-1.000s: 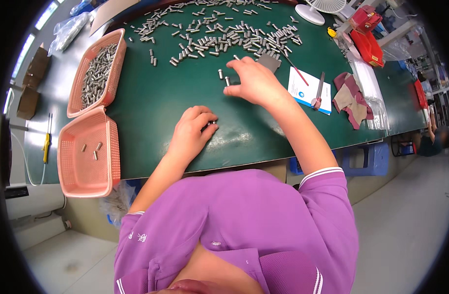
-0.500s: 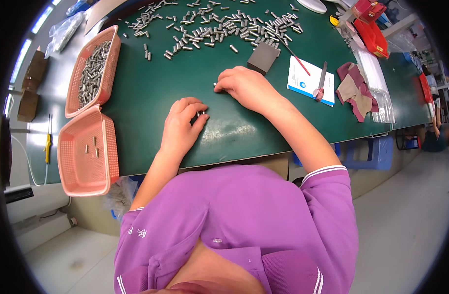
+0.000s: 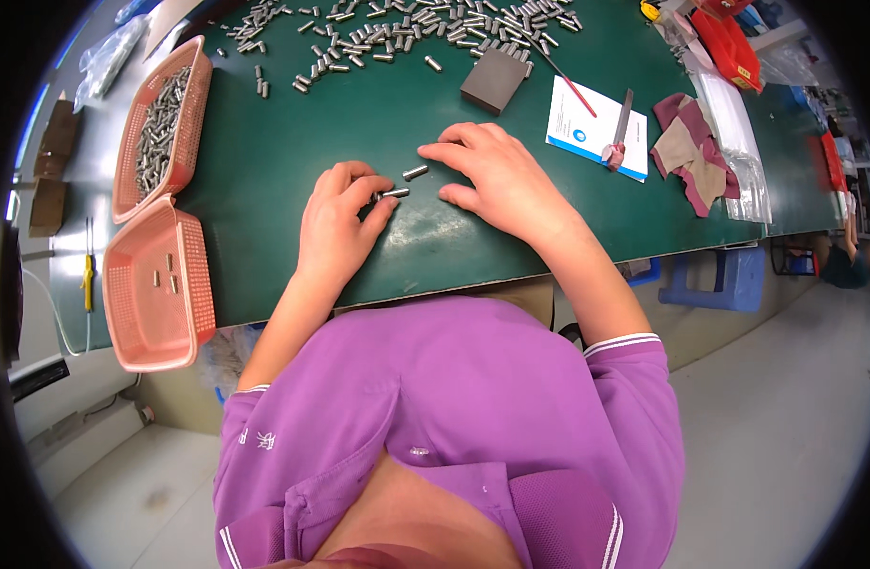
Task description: The person sorts and groups small metal pins by hand, inspecting them at a workbench.
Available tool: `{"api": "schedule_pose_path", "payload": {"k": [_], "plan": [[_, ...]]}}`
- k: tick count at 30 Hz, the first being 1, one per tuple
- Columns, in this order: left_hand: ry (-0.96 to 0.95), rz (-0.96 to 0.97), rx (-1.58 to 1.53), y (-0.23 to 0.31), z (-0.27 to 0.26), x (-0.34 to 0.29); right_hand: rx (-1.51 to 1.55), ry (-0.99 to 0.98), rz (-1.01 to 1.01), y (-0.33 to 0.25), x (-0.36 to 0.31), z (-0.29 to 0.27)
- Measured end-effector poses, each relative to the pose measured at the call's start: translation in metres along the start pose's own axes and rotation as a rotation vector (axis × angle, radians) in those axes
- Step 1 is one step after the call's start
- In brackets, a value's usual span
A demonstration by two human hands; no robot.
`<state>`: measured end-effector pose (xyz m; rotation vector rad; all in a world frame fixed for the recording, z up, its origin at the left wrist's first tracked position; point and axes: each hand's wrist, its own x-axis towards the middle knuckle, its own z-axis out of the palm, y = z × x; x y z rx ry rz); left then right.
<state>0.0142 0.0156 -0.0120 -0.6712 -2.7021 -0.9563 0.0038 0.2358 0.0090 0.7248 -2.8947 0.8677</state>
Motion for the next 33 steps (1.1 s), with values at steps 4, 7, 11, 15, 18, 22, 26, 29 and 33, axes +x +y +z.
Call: {"api": "schedule_pose_path", "payload": {"k": [4, 7, 11, 15, 18, 22, 26, 29, 33], "plan": [[0.031, -0.005, 0.019, 0.003, 0.001, 0.001, -0.038, 0.054, 0.014, -0.006, 0.002, 0.007], [0.035, -0.004, 0.013, 0.000, 0.003, 0.000, 0.011, 0.104, -0.099, -0.004, 0.012, 0.017], [0.013, -0.035, 0.016, 0.002, 0.002, 0.002, 0.037, 0.069, -0.080, 0.004, 0.018, 0.020], [0.012, -0.064, 0.019, 0.001, -0.001, -0.001, 0.029, 0.204, -0.050, 0.007, 0.005, -0.009], [0.005, -0.067, 0.007, 0.003, -0.002, -0.002, 0.069, 0.115, 0.067, 0.001, -0.013, -0.027], [-0.017, -0.065, 0.017, 0.005, -0.003, 0.001, -0.006, 0.071, -0.089, 0.009, -0.013, -0.010], [-0.001, -0.058, 0.022, 0.006, -0.003, -0.001, 0.063, 0.024, -0.162, 0.013, -0.005, -0.002], [-0.015, -0.076, 0.011, 0.005, -0.003, -0.003, 0.084, 0.067, -0.139, 0.005, -0.006, 0.006], [-0.019, -0.069, 0.010, 0.007, -0.001, -0.004, 0.118, 0.141, -0.063, -0.013, -0.012, 0.021]]}}
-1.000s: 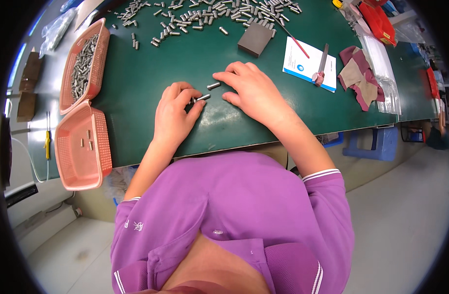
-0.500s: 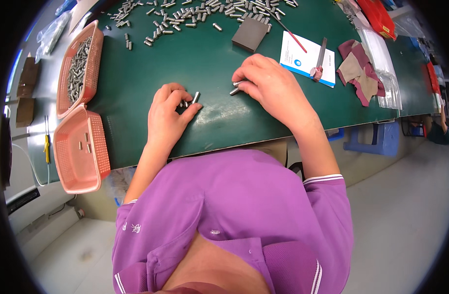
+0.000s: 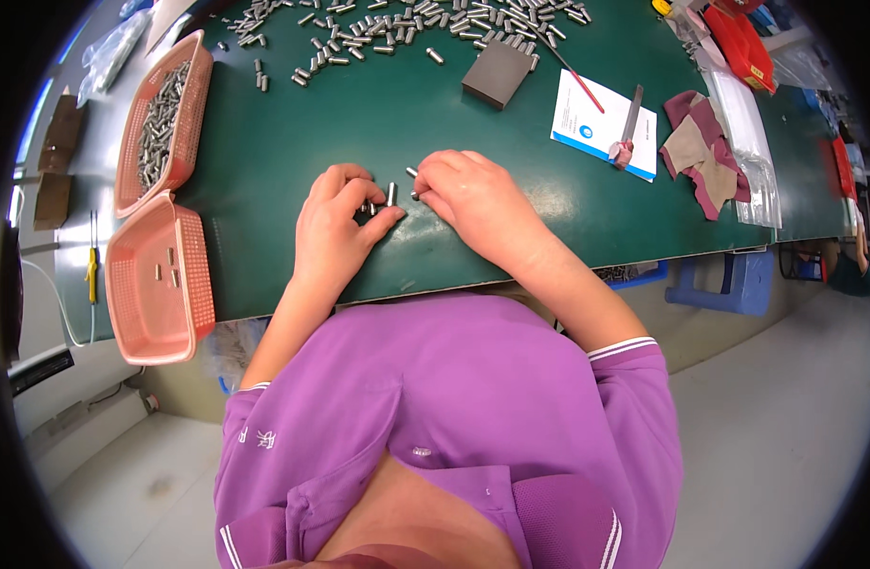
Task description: The person sorts and groups small metal pins by hand, inspecting them at a workbench.
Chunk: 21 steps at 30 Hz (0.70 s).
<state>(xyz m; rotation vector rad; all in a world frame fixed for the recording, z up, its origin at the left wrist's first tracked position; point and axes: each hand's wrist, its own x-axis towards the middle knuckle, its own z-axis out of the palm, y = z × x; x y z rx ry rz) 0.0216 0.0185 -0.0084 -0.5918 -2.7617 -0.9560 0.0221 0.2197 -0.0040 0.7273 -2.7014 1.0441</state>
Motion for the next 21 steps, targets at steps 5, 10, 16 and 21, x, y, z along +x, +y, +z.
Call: {"api": "schedule_pose_path", "payload": {"k": [5, 10, 16, 21], "plan": [[-0.001, 0.030, 0.014, 0.000, 0.000, -0.001, 0.079, -0.056, -0.043, -0.004, 0.000, 0.002], [-0.028, 0.003, -0.029, -0.001, -0.002, -0.001, 0.055, -0.123, -0.089, 0.001, 0.002, -0.006], [-0.084, -0.021, -0.042, 0.000, -0.007, -0.002, 0.079, -0.099, -0.144, 0.011, 0.015, -0.005], [-0.125, -0.031, -0.161, -0.002, -0.009, -0.002, 0.151, -0.076, -0.032, 0.004, 0.018, 0.002]]}}
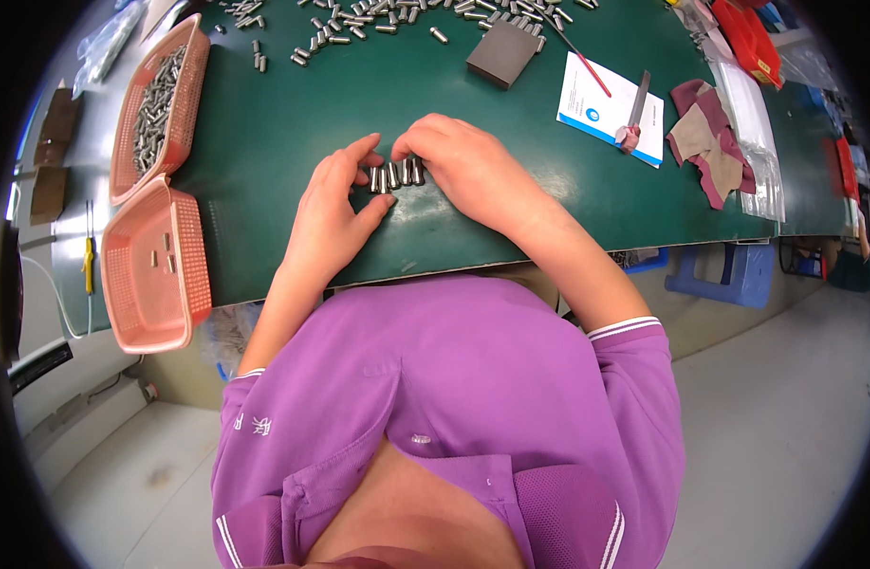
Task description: The person sorts and groups small metal pins by hand, inspecting them at a workbench.
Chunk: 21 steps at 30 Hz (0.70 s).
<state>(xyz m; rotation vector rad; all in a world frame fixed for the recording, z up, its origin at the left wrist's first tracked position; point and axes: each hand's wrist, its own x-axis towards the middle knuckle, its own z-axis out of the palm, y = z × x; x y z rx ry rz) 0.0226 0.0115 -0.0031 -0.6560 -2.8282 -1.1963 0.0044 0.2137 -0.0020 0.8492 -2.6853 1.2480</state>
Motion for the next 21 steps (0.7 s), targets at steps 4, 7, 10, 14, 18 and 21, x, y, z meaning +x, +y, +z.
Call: {"api": "schedule_pose_path", "payload": {"k": [4, 7, 10, 14, 18, 21], "plan": [[-0.018, -0.039, -0.060, 0.002, -0.005, -0.002, -0.154, 0.070, 0.076, -0.007, -0.005, -0.001], [-0.059, -0.065, -0.075, -0.001, -0.007, 0.001, -0.197, -0.007, 0.110, -0.010, -0.006, 0.003], [-0.093, -0.060, -0.099, -0.003, -0.011, 0.001, -0.206, -0.073, 0.141, -0.009, -0.007, 0.003], [-0.116, -0.084, -0.146, -0.005, -0.016, 0.003, -0.190, -0.055, 0.124, -0.013, -0.006, 0.005], [-0.118, -0.117, -0.170, -0.004, -0.015, 0.005, -0.140, -0.023, 0.091, -0.015, -0.002, 0.015], [-0.124, -0.116, -0.168, -0.004, -0.016, 0.004, -0.143, -0.042, 0.091, -0.014, -0.003, 0.015]]}}
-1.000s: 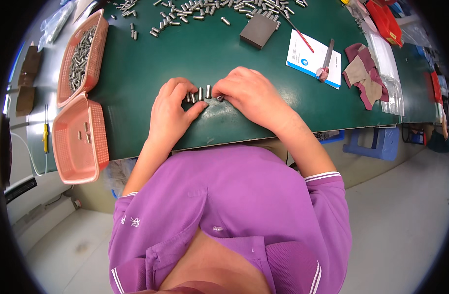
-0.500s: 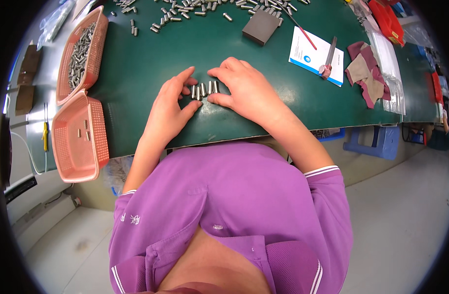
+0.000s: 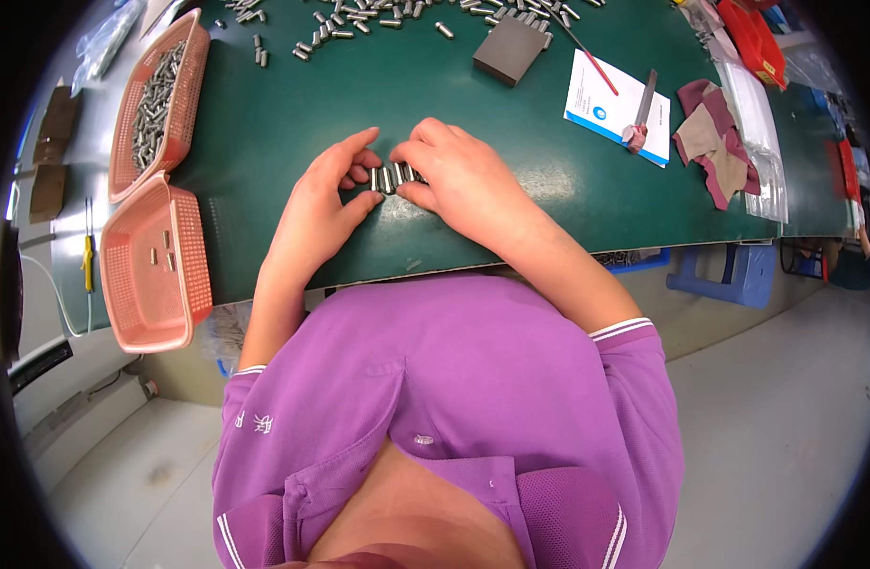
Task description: The person sorts and groups small metal pins by hand, inspecting them at a workbench.
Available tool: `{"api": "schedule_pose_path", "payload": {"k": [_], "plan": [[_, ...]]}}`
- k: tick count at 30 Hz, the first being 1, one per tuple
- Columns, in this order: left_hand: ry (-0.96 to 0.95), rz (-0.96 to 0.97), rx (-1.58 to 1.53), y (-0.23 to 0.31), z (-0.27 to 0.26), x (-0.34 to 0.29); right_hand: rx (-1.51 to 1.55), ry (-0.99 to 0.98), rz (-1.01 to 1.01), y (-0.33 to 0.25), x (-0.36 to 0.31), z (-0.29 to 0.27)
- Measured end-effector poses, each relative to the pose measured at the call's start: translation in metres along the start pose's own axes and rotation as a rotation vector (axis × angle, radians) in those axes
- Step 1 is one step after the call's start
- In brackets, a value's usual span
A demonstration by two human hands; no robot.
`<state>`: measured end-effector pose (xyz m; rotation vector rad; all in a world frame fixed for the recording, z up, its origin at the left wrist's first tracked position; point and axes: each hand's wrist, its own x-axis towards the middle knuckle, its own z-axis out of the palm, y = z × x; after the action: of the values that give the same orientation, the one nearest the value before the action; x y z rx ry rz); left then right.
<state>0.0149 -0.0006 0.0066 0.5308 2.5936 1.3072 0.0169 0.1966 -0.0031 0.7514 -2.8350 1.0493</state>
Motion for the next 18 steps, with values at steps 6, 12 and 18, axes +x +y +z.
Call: {"api": "schedule_pose_path", "payload": {"k": [6, 12, 18], "plan": [[0.012, 0.020, 0.018, 0.004, 0.004, -0.004, -0.007, -0.012, 0.004, 0.000, -0.005, -0.002], [0.025, 0.034, 0.077, 0.004, 0.009, 0.000, 0.073, 0.032, 0.063, -0.003, -0.010, -0.008], [0.043, 0.062, 0.104, 0.005, 0.011, 0.000, 0.047, 0.030, 0.105, 0.001, -0.015, -0.016]]}}
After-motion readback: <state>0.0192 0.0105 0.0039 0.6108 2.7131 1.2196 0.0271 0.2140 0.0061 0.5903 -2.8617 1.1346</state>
